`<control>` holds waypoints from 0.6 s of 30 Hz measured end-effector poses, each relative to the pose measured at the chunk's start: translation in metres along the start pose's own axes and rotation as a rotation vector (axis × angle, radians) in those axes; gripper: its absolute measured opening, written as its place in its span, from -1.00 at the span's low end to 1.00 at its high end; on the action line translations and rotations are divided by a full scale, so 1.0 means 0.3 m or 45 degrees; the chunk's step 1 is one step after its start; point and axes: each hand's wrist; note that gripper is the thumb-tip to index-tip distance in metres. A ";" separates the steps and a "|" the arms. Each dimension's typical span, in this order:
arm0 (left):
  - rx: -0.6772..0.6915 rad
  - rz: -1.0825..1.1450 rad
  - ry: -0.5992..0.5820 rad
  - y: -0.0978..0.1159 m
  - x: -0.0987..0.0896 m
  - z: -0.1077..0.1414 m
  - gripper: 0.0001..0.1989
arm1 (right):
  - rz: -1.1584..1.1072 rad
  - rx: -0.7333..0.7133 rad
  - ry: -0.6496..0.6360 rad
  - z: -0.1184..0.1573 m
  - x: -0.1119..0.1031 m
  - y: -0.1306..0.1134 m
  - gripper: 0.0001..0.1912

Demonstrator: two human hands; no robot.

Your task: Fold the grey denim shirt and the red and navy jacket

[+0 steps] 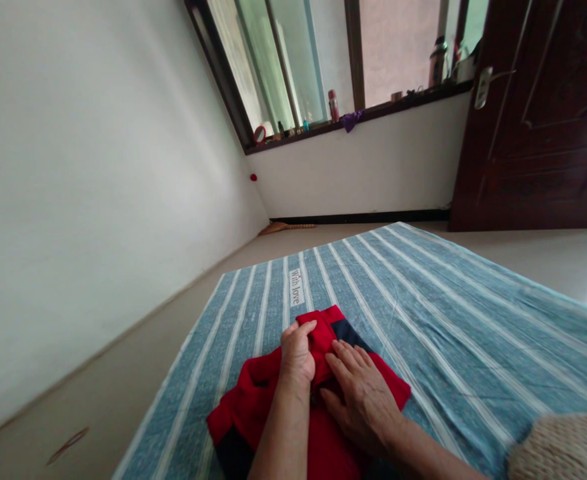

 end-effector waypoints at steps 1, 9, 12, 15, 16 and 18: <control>0.010 -0.009 0.003 -0.001 -0.001 -0.001 -0.79 | -0.004 0.002 0.000 -0.001 -0.003 -0.002 -0.51; 0.061 -0.065 -0.003 -0.011 -0.011 -0.013 -0.74 | -0.027 0.007 -0.032 -0.002 -0.015 -0.008 -0.52; 0.063 -0.086 -0.033 -0.009 -0.010 -0.012 -0.72 | -0.031 0.003 -0.029 -0.001 -0.014 -0.006 -0.52; 0.065 -0.097 -0.043 -0.005 -0.007 -0.009 -0.70 | -0.032 0.008 -0.029 0.000 -0.011 -0.006 -0.51; 0.065 -0.102 -0.045 -0.004 -0.007 -0.009 -0.69 | -0.031 0.007 -0.027 0.000 -0.010 -0.005 -0.51; 0.066 -0.113 -0.049 -0.004 -0.007 -0.009 -0.68 | -0.025 0.001 -0.019 0.000 -0.006 -0.004 -0.50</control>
Point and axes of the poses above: each hand's wrist, its own z-axis away from the middle knuckle, its own x-axis out of the palm, y = z × x, and after that the axes turned 10 degrees about -y, right-handed
